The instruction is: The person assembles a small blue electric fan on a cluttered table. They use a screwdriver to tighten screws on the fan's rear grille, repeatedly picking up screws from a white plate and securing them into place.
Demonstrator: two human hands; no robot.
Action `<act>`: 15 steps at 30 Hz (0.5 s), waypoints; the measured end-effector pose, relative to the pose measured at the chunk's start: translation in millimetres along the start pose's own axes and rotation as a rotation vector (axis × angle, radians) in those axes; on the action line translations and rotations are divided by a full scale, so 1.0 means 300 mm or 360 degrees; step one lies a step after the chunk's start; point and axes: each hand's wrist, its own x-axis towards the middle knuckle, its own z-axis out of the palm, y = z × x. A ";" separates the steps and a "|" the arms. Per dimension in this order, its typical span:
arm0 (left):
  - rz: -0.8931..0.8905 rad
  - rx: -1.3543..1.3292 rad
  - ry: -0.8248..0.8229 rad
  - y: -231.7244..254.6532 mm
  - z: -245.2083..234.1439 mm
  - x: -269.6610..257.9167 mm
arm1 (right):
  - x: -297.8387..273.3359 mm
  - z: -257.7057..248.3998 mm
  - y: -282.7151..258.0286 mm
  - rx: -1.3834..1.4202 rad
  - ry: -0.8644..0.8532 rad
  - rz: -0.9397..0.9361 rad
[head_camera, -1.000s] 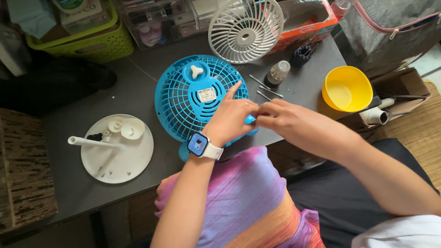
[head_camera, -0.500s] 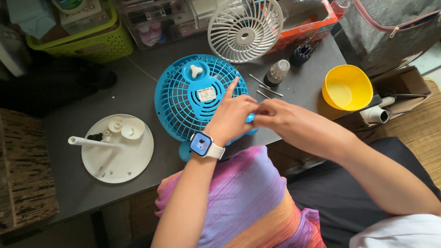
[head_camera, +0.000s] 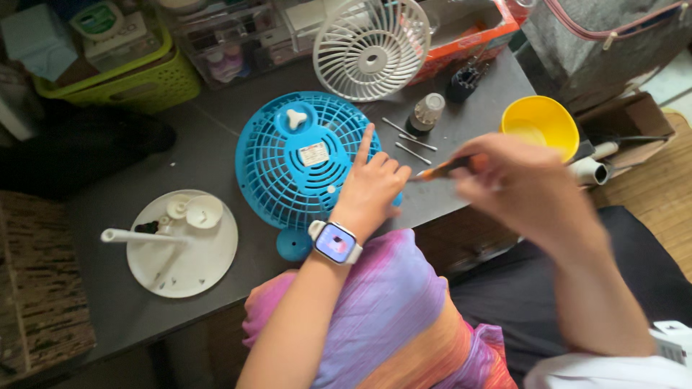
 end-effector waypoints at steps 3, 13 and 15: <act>-0.0004 0.0618 0.0152 0.041 0.067 0.028 | -0.083 -0.048 0.122 0.0287 0.0222 0.0328; 0.0104 0.0638 -0.0442 0.058 0.076 0.085 | -0.164 0.447 0.430 0.0481 0.0513 0.0325; 0.0124 0.0607 -0.0631 0.051 0.030 0.088 | -0.150 0.471 0.434 0.0154 0.0588 0.0174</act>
